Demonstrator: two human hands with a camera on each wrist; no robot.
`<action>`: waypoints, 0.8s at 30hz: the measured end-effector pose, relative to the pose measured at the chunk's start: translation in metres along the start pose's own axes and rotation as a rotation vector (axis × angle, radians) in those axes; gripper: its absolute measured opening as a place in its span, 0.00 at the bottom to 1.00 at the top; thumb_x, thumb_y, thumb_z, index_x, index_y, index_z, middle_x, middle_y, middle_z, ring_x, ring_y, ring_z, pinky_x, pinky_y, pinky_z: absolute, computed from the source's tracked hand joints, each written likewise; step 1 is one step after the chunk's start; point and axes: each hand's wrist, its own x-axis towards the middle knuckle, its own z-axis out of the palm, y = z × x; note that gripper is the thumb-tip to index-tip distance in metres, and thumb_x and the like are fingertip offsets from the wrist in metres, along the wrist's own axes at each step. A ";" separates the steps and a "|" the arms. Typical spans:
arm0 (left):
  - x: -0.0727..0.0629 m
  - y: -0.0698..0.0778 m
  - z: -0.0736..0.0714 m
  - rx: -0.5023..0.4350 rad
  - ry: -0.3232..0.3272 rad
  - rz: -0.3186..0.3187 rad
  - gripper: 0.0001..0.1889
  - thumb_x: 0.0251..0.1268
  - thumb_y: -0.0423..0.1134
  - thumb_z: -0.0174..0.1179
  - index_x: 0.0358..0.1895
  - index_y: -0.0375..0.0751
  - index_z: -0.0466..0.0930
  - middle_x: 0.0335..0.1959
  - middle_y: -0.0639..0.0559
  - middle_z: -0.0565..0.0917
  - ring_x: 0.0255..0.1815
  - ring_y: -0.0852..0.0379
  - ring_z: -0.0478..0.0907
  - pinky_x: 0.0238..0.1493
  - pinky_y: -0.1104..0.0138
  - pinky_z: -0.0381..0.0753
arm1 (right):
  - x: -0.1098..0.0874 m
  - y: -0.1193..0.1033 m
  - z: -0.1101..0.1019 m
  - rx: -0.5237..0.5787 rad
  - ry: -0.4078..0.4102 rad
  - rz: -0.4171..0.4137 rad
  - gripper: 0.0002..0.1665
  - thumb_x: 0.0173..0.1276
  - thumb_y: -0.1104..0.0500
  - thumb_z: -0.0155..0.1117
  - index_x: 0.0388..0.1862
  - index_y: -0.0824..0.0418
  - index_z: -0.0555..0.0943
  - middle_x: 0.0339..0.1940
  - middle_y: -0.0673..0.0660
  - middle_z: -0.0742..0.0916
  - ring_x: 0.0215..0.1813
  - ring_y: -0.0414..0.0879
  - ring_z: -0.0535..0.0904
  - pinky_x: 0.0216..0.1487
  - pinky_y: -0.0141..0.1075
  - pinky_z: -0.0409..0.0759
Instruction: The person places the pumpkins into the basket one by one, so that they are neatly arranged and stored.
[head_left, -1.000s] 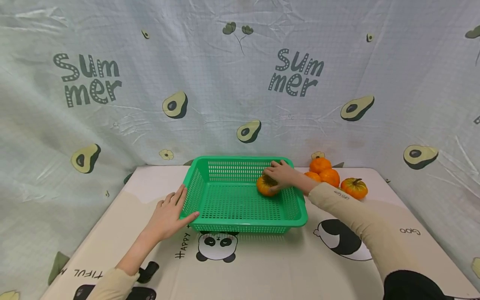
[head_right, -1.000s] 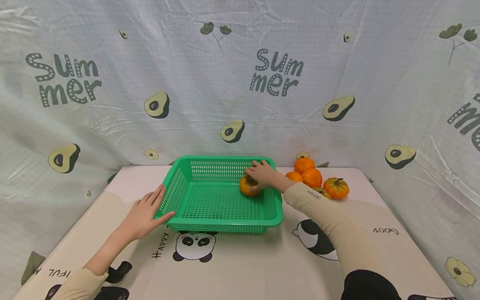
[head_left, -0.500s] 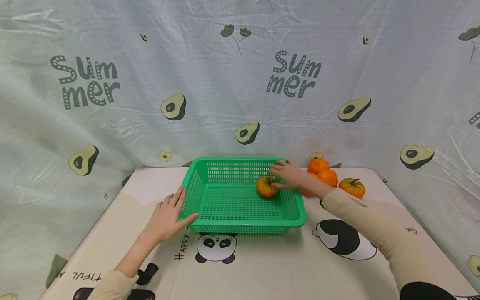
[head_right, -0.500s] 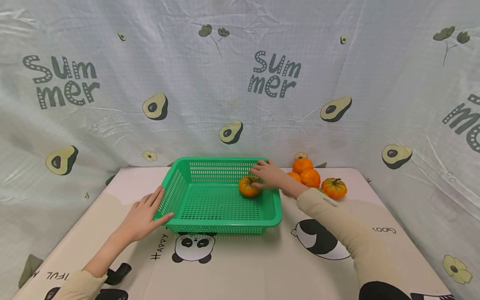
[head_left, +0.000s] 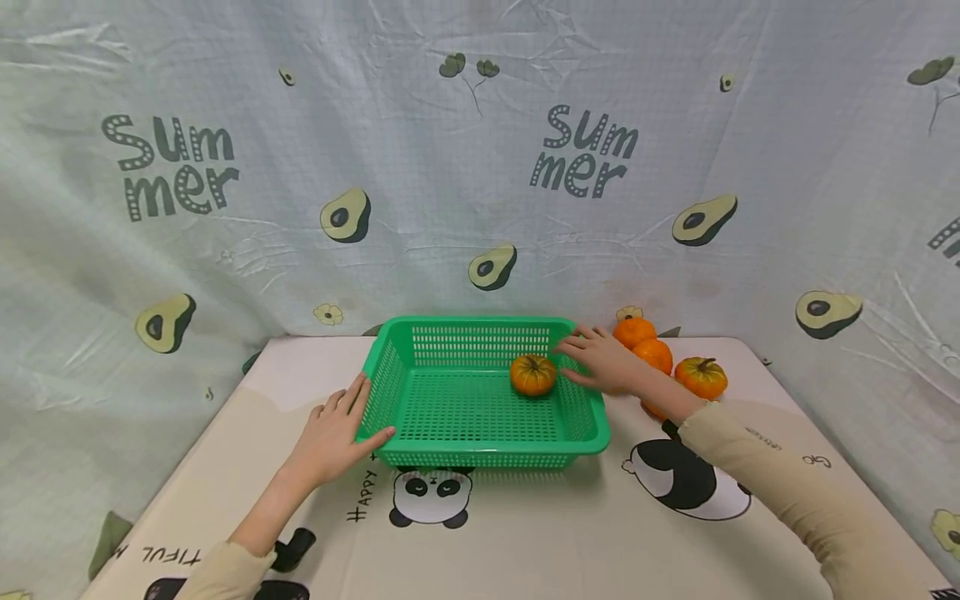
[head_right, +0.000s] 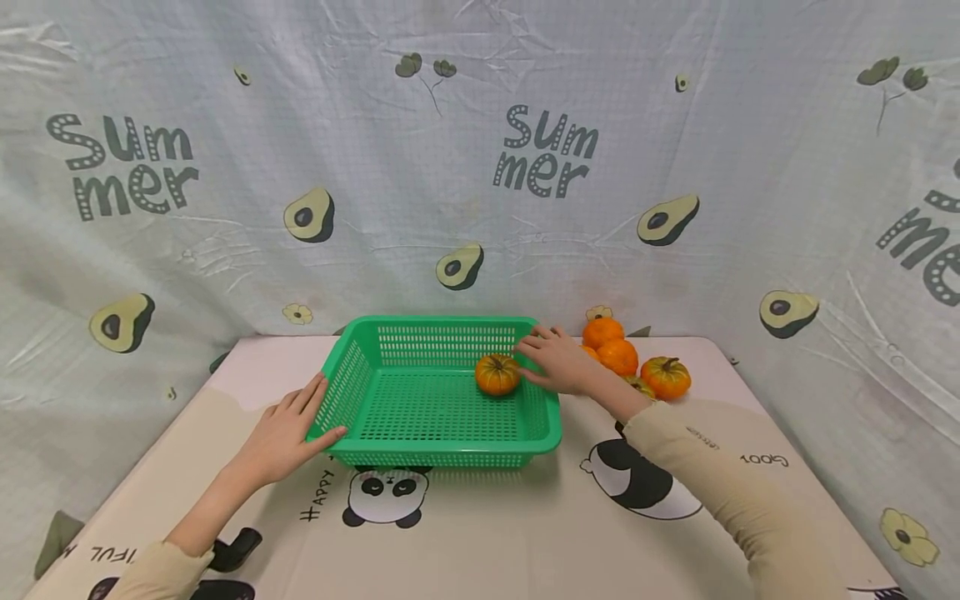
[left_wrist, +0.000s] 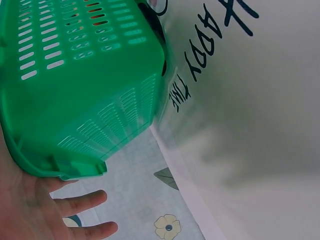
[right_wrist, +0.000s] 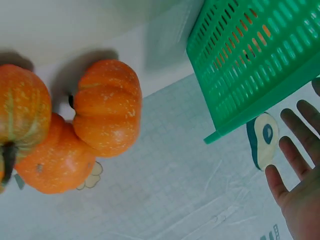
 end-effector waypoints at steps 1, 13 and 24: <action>0.000 0.000 0.000 -0.001 0.000 0.000 0.45 0.57 0.63 0.47 0.67 0.30 0.52 0.69 0.36 0.55 0.62 0.35 0.60 0.50 0.42 0.64 | -0.003 0.000 0.000 -0.005 0.020 -0.006 0.18 0.59 0.52 0.61 0.48 0.54 0.77 0.46 0.51 0.82 0.47 0.50 0.71 0.45 0.44 0.68; 0.000 -0.002 -0.001 -0.002 0.003 -0.015 0.45 0.57 0.63 0.47 0.67 0.30 0.51 0.69 0.36 0.54 0.62 0.35 0.60 0.50 0.41 0.64 | -0.033 -0.002 -0.004 0.003 0.149 0.017 0.14 0.56 0.56 0.64 0.42 0.56 0.80 0.40 0.52 0.84 0.45 0.49 0.71 0.46 0.46 0.68; 0.001 -0.001 0.004 -0.014 0.002 -0.017 0.45 0.57 0.63 0.47 0.67 0.30 0.51 0.69 0.36 0.54 0.62 0.35 0.60 0.50 0.41 0.64 | -0.077 0.000 0.008 -0.021 0.214 0.129 0.16 0.56 0.55 0.64 0.43 0.59 0.79 0.40 0.54 0.83 0.43 0.50 0.71 0.44 0.47 0.67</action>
